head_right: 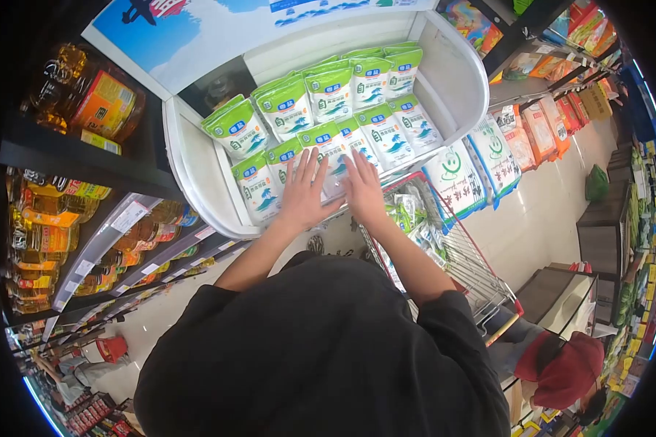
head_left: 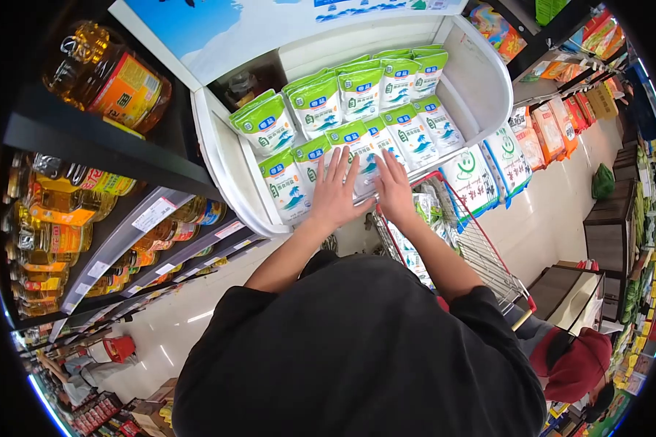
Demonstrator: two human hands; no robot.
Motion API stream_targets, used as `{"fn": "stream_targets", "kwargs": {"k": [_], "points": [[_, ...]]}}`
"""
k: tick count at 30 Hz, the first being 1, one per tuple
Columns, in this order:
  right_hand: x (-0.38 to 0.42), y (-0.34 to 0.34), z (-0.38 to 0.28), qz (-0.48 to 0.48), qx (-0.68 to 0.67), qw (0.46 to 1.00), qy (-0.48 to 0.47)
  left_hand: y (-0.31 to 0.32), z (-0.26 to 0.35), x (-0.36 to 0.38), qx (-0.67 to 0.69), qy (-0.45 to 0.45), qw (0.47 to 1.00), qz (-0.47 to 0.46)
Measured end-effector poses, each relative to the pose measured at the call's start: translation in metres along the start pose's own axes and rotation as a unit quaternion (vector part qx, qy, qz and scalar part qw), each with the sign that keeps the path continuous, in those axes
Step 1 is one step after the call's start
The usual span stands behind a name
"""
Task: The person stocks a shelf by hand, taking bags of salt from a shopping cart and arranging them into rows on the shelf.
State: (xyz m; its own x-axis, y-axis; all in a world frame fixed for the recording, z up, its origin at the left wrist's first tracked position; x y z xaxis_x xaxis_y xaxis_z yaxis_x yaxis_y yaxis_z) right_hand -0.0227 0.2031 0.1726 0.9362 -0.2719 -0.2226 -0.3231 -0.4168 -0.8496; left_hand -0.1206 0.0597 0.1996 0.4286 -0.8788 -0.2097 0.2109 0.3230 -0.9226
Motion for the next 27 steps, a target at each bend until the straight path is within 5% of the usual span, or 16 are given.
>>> {"fn": "stream_targets", "kwargs": {"k": [4,8,10,14,18,21,23,27], "points": [[0.101,-0.031,0.029,0.041,-0.042,0.996,0.072,0.045,-0.005,-0.005,-0.045,-0.017,0.998,-0.045],[0.23,-0.013,0.105,0.023,-0.078,0.958,0.275,0.032,0.014,-0.018,-0.057,-0.027,0.993,-0.095],[0.306,0.014,0.147,0.034,-0.099,0.916,0.388,0.037,0.029,-0.028,-0.053,0.026,0.996,-0.073],[0.457,0.097,0.226,0.0,-0.217,0.749,0.625,0.06,0.043,-0.043,-0.092,0.048,0.99,-0.094],[0.519,0.146,0.251,0.05,-0.359,0.621,0.695,0.069,0.049,-0.046,-0.116,0.06,0.986,-0.105],[0.519,0.155,0.266,0.001,-0.336,0.612,0.716,0.074,0.055,-0.05,-0.136,0.058,0.983,-0.108],[0.521,0.182,0.3,-0.03,-0.256,0.692,0.674,0.079,0.058,-0.056,-0.149,0.056,0.982,-0.101],[0.505,0.215,0.366,-0.071,-0.204,0.709,0.671,0.089,0.061,-0.06,-0.157,0.049,0.979,-0.124]]}}
Point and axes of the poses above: each hand's wrist, its own x-axis away from the middle knuckle, its own y-axis out of the palm, z = x × y, the point moved 5 cm from there along -x, towards the middle knuckle, and after that the axes turned 8 degrees about -z, right-handed, at the moved point
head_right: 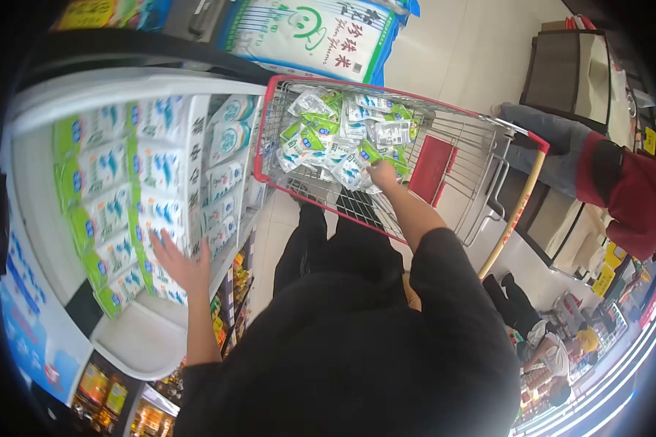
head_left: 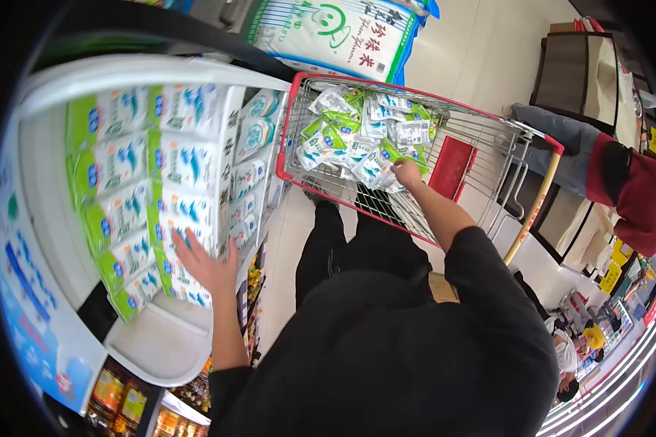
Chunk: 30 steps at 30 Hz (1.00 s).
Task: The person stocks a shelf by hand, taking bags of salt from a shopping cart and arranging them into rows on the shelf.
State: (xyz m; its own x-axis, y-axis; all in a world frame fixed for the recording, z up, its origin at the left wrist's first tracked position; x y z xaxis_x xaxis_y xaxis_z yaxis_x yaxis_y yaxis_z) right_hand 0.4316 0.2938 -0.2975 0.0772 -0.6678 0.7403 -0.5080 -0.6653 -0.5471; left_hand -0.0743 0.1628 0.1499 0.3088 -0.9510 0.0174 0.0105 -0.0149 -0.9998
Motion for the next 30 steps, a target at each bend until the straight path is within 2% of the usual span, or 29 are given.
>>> {"fn": "stream_targets", "kwargs": {"k": [2,3,4,5,6,7,9,10,12,13,14,16,17,20,21,23,24,26,27,29,30], "points": [[-0.052,-0.003,-0.005,-0.039,-0.08,0.994,0.07,0.003,0.001,-0.002,0.003,-0.003,1.0,-0.02],[-0.082,-0.001,-0.006,-0.048,-0.222,0.968,0.105,0.006,-0.002,-0.002,0.0,-0.004,1.0,-0.023],[-0.11,0.005,-0.007,-0.055,-0.358,0.921,0.14,0.009,-0.003,-0.003,-0.004,-0.005,1.0,-0.028],[-0.136,0.008,-0.017,-0.043,-0.493,0.847,0.195,0.013,-0.003,-0.003,-0.004,-0.002,0.999,-0.035],[-0.153,0.007,-0.031,-0.028,-0.614,0.749,0.247,0.015,-0.004,-0.003,0.0,-0.005,0.999,-0.04],[-0.161,-0.004,-0.047,-0.029,-0.615,0.746,0.255,0.015,-0.004,-0.003,0.004,-0.007,0.999,-0.045],[-0.173,-0.016,-0.076,-0.069,-0.732,0.588,0.338,0.016,-0.001,-0.006,0.009,-0.006,0.999,-0.05],[-0.185,-0.009,-0.071,-0.069,-0.733,0.585,0.341,0.016,0.0,-0.007,0.015,-0.008,0.999,-0.051],[-0.206,0.002,-0.069,-0.073,-0.771,0.568,0.278,0.016,0.0,-0.009,0.013,-0.001,0.999,-0.052],[-0.222,0.018,-0.057,-0.073,-0.772,0.567,0.277,0.018,0.0,-0.009,0.012,0.001,0.999,-0.05],[-0.234,0.041,-0.036,-0.025,-0.752,0.593,0.287,0.019,-0.003,-0.007,0.007,0.0,0.999,-0.053],[-0.228,0.039,-0.031,0.059,-0.699,0.642,0.309,0.02,-0.002,-0.008,0.007,-0.005,0.998,-0.062],[-0.22,0.04,-0.03,0.056,-0.699,0.642,0.31,0.017,-0.003,-0.007,0.009,-0.009,0.997,-0.072],[-0.19,0.006,-0.035,0.092,-0.581,0.765,0.262,0.016,-0.002,-0.007,0.023,-0.004,0.997,-0.068],[-0.173,0.004,-0.036,0.094,-0.583,0.765,0.257,0.013,-0.002,-0.006,0.024,-0.004,0.998,-0.062],[-0.147,-0.003,-0.044,0.023,-0.488,0.849,0.199,0.013,-0.004,-0.005,0.025,0.006,0.998,-0.062],[-0.123,-0.003,-0.047,0.024,-0.491,0.849,0.193,0.012,-0.003,-0.004,0.014,0.004,0.998,-0.058],[-0.081,-0.004,-0.067,-0.051,-0.484,0.867,0.107,0.008,-0.002,-0.005,0.021,0.015,0.999,-0.047],[-0.051,-0.007,-0.084,-0.072,-0.505,0.857,0.073,0.006,-0.003,-0.002,0.028,0.025,0.998,-0.046],[0.008,-0.016,-0.117,-0.127,-0.481,0.868,-0.004,0.003,-0.011,0.006,0.049,0.023,0.998,-0.02],[0.043,-0.027,-0.136,-0.146,-0.432,0.889,-0.027,-0.004,-0.009,0.007,0.076,0.014,0.997,0.007]]}}
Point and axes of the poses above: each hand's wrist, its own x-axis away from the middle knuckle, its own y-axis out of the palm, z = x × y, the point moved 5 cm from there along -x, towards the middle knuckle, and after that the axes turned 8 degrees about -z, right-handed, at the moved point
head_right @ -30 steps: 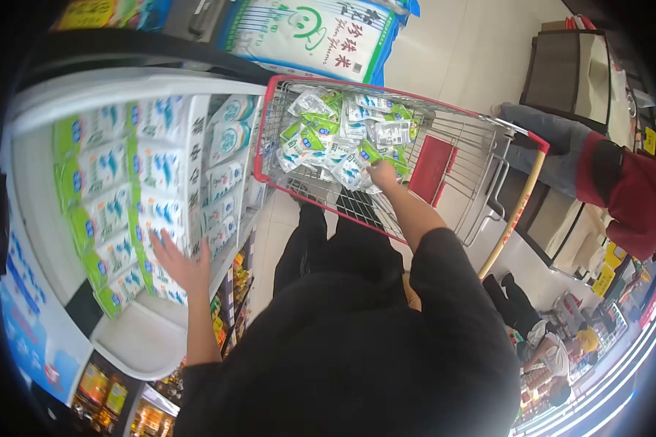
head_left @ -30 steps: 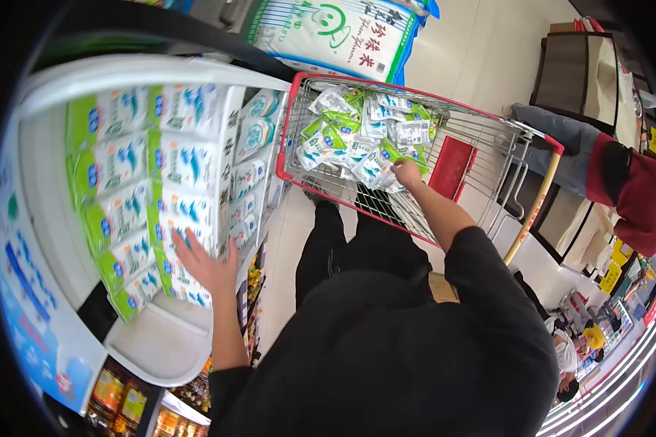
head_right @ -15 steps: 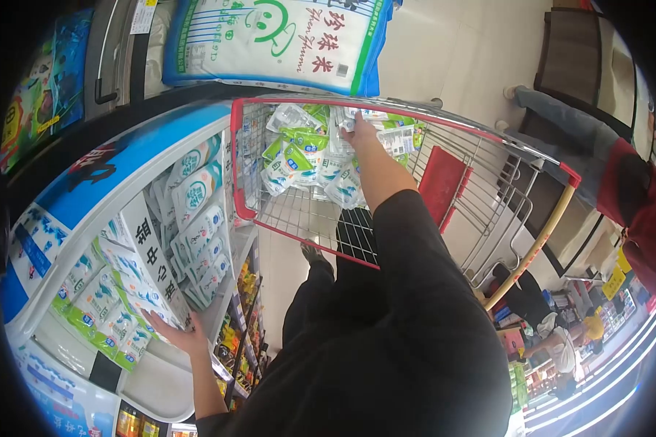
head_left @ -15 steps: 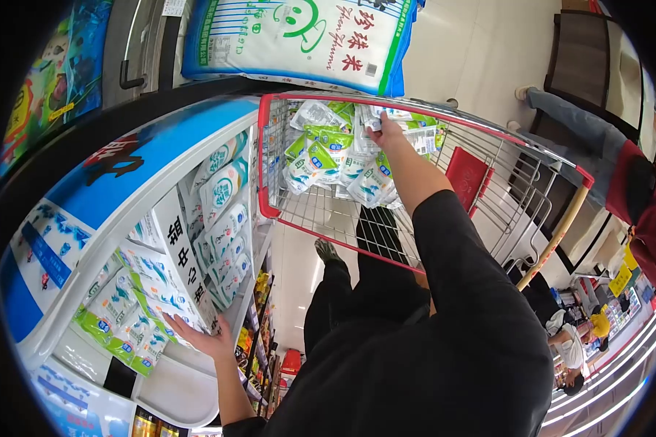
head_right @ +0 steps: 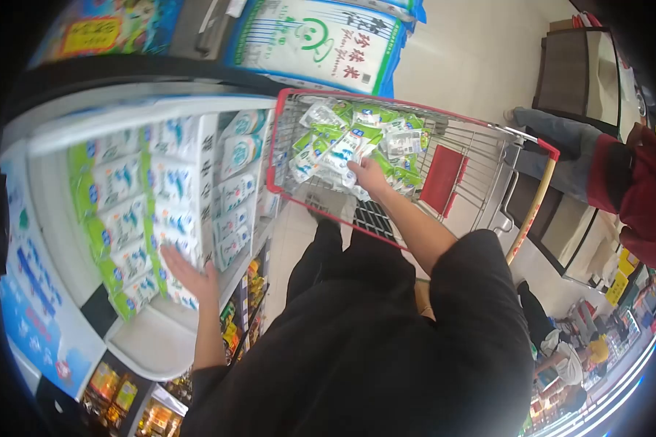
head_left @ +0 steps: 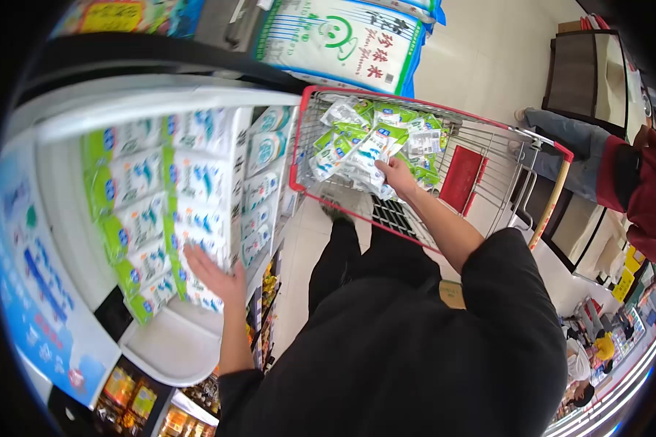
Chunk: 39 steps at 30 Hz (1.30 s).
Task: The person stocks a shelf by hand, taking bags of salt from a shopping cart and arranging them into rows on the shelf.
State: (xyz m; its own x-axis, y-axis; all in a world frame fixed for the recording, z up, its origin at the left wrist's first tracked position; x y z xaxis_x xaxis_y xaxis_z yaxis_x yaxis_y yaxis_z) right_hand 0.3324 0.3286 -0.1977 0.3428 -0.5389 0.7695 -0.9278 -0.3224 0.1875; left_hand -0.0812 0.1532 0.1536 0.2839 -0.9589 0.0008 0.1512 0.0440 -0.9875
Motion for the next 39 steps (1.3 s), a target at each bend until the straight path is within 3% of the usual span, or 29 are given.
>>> {"fn": "stream_targets", "kwargs": {"k": [2,3,5,7,8,9,10,11,12,14,17,19,21,23,25,26,27,28,32,34,39], "points": [[0.073,0.042,-0.056,-0.063,0.079,0.994,-0.029,-0.003,-0.007,0.011,0.002,0.03,0.997,0.067],[0.103,0.063,-0.072,-0.096,0.056,0.992,-0.053,-0.006,-0.008,0.019,-0.008,0.046,0.995,0.092],[0.141,0.099,-0.083,-0.16,0.086,0.977,-0.111,-0.01,0.011,0.023,0.044,0.138,0.983,0.11],[0.212,0.142,-0.132,-0.209,0.115,0.964,-0.117,-0.025,0.05,0.006,0.133,0.17,0.976,0.034],[0.233,0.159,-0.141,-0.241,0.145,0.951,-0.128,-0.034,0.069,-0.002,0.238,0.122,0.963,-0.023],[0.26,0.178,-0.159,-0.278,0.161,0.938,-0.13,-0.04,0.081,-0.007,0.341,0.071,0.934,-0.076],[0.284,0.198,-0.172,-0.286,0.155,0.932,-0.161,-0.036,0.085,-0.007,0.506,0.013,0.854,-0.12],[0.302,0.216,-0.18,-0.294,0.146,0.925,-0.194,-0.034,0.085,-0.008,0.653,-0.033,0.74,-0.158],[0.311,0.23,-0.187,-0.307,0.165,0.916,-0.199,-0.043,0.078,-0.014,0.658,-0.035,0.74,-0.133],[0.326,0.239,-0.193,-0.243,0.195,0.924,-0.223,-0.058,0.073,-0.013,0.681,0.017,0.719,-0.141],[0.32,0.245,-0.181,-0.187,0.227,0.925,-0.242,-0.053,0.049,-0.011,0.638,-0.009,0.753,-0.164],[0.316,0.249,-0.181,-0.167,0.302,0.908,-0.237,-0.042,0.033,-0.014,0.675,-0.034,0.725,-0.13],[0.307,0.243,-0.175,-0.125,0.118,0.943,-0.284,-0.036,0.008,-0.023,0.786,-0.114,0.608,0.003],[0.301,0.23,-0.178,-0.12,0.128,0.939,-0.296,-0.03,-0.015,-0.04,0.805,-0.144,0.571,0.065],[0.306,0.221,-0.186,-0.084,0.151,0.934,-0.313,-0.031,-0.044,-0.055,0.703,-0.154,0.678,0.15],[0.306,0.218,-0.188,-0.088,0.141,0.936,-0.31,-0.034,-0.056,-0.057,0.705,-0.153,0.675,0.155],[0.308,0.216,-0.19,-0.09,0.144,0.934,-0.313,-0.046,-0.066,-0.06,0.463,-0.211,0.859,0.055],[0.31,0.216,-0.193,-0.094,0.158,0.932,-0.312,-0.053,-0.071,-0.065,0.171,-0.249,0.952,-0.05],[0.312,0.209,-0.184,-0.097,0.19,0.931,-0.297,-0.058,-0.059,-0.067,0.152,-0.198,0.967,0.055],[0.313,0.214,-0.182,-0.107,0.199,0.931,-0.288,-0.05,-0.033,-0.078,0.074,0.011,0.985,0.154],[0.309,0.215,-0.182,-0.112,0.329,0.898,-0.269,-0.011,-0.029,-0.087,0.02,-0.007,0.998,0.051]]}}
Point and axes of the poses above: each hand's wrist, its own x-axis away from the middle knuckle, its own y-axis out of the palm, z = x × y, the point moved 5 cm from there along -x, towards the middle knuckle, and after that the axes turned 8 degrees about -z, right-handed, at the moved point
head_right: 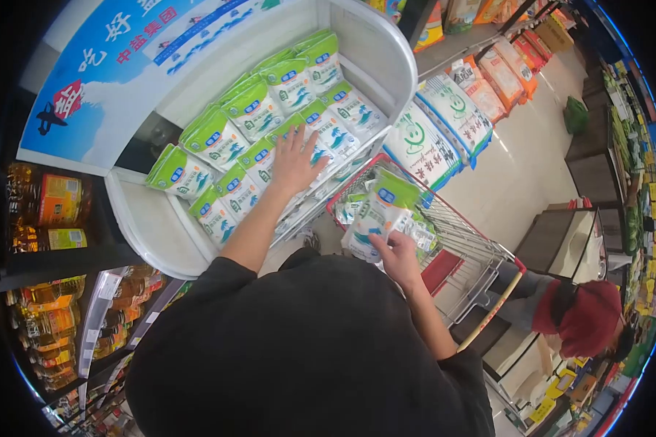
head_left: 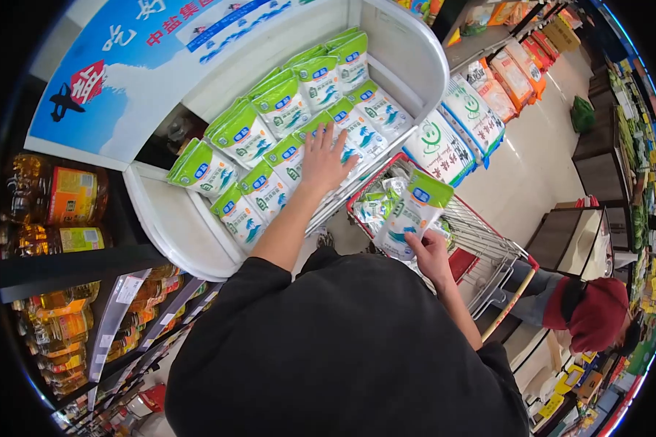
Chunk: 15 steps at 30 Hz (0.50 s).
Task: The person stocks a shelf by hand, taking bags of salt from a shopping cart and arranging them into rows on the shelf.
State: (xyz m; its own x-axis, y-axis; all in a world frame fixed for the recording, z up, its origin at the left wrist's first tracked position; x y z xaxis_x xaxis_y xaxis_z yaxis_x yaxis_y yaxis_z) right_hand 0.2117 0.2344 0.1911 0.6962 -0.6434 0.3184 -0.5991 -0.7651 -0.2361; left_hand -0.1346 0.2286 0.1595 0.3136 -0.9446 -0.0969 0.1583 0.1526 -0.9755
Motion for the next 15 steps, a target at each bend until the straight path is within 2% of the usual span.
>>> {"fn": "stream_targets", "kwargs": {"k": [2,4,6,8,9,10,11,12,13,14,15], "points": [[-0.002,0.005,-0.03,-0.022,-0.076,0.997,-0.011,0.007,0.0,-0.003,0.004,0.003,0.999,-0.034],[-0.004,0.007,-0.034,-0.022,-0.132,0.991,-0.012,0.009,-0.002,-0.003,-0.001,0.003,1.0,-0.014],[-0.009,0.007,-0.044,-0.042,-0.245,0.966,-0.074,0.004,0.007,-0.003,-0.005,0.016,1.0,0.001],[-0.013,-0.002,-0.039,-0.053,-0.25,0.963,-0.087,-0.02,0.025,0.011,0.175,0.065,0.98,0.063],[-0.013,-0.004,-0.039,-0.085,-0.257,0.958,-0.096,-0.034,0.04,0.017,0.378,0.033,0.924,-0.044],[-0.012,-0.002,-0.039,-0.118,-0.264,0.952,-0.103,-0.04,0.052,0.025,0.378,0.033,0.924,-0.048],[-0.011,-0.001,-0.049,-0.107,-0.272,0.951,-0.097,-0.031,0.069,0.032,0.652,0.032,0.735,-0.184],[-0.011,-0.001,-0.048,-0.108,-0.273,0.951,-0.096,-0.031,0.09,0.043,0.841,0.025,0.452,-0.296],[-0.012,-0.002,-0.045,-0.106,-0.209,0.97,-0.07,-0.04,0.1,0.046,0.842,0.023,0.452,-0.295],[-0.014,-0.004,-0.043,-0.104,-0.144,0.983,-0.047,-0.051,0.106,0.046,0.791,0.018,0.546,-0.276],[-0.017,-0.005,-0.041,-0.108,-0.144,0.982,-0.049,-0.057,0.106,0.045,0.731,0.011,0.634,-0.253]]}}
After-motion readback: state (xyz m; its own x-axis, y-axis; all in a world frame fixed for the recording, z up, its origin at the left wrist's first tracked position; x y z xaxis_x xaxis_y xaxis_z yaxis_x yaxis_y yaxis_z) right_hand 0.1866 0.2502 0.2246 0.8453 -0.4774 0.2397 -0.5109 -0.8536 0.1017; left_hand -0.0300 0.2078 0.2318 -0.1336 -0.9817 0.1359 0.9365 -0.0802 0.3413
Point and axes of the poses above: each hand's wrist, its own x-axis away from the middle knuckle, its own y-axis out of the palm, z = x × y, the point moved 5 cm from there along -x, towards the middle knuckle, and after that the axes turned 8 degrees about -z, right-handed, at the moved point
